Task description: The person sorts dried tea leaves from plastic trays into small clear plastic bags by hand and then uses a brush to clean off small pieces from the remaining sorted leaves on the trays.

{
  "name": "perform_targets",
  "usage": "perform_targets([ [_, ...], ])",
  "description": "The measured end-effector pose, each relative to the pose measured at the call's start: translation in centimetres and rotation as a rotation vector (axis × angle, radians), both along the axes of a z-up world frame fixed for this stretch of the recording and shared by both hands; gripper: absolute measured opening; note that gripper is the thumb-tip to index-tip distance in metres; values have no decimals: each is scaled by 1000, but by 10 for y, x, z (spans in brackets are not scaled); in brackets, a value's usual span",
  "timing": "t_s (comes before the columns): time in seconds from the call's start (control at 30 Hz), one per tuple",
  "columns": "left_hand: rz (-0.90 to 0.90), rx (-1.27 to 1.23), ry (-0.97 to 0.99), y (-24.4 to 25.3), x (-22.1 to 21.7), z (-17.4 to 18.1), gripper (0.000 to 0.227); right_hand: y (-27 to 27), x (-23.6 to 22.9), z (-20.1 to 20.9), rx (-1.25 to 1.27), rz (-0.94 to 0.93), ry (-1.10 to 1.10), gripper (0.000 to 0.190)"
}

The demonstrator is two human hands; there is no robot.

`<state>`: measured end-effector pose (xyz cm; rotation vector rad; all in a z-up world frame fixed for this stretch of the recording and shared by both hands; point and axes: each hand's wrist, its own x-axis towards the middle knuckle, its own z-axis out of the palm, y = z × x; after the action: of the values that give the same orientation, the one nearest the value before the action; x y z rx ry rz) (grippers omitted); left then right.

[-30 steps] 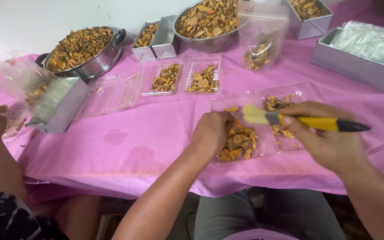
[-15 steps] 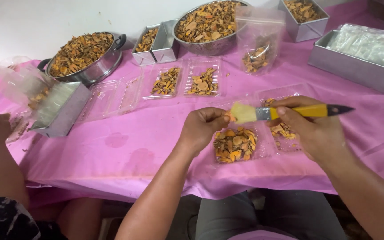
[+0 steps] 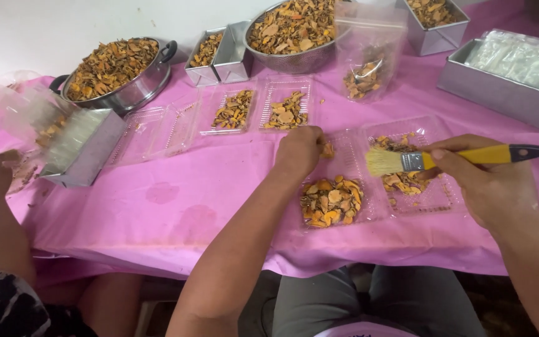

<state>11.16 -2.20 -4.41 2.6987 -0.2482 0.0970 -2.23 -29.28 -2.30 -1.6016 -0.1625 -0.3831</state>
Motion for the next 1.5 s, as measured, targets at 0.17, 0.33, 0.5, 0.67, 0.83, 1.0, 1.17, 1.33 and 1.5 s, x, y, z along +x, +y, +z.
perform_targets([
  [0.17, -3, 127, 121, -15, -4, 12, 18, -9, -3, 2, -122, -20, -10, 12],
  [0.33, 27, 344, 222, -12, 19, 13, 30, -7, -4, -4, -61, 1, -9, 10],
  [0.5, -26, 336, 135, -10, -9, 33, 34, -12, -3, -10, -35, 19, -32, 11],
  [0.67, -185, 152, 219, -11, -44, 16, 49, -11, -9, -2, -106, -15, -28, 12],
  [0.83, -225, 215, 345, -28, -62, 28, 38, -12, -8, -11, -90, 25, -27, 13],
  [1.0, -421, 167, 372, -27, -79, 38, 43, -13, -17, 3, -197, 6, 11, 17],
  [1.17, -363, 152, 383, -22, -87, 52, 53, -12, -25, 10, -260, -38, -32, 18],
  [1.33, -233, 403, 356, -19, -79, 47, 62, -15, -23, 4, -205, 10, -24, 18],
  [1.5, -236, 390, 356, -18, -82, 45, 35, -13, -24, 12, -300, -18, 41, 21],
])
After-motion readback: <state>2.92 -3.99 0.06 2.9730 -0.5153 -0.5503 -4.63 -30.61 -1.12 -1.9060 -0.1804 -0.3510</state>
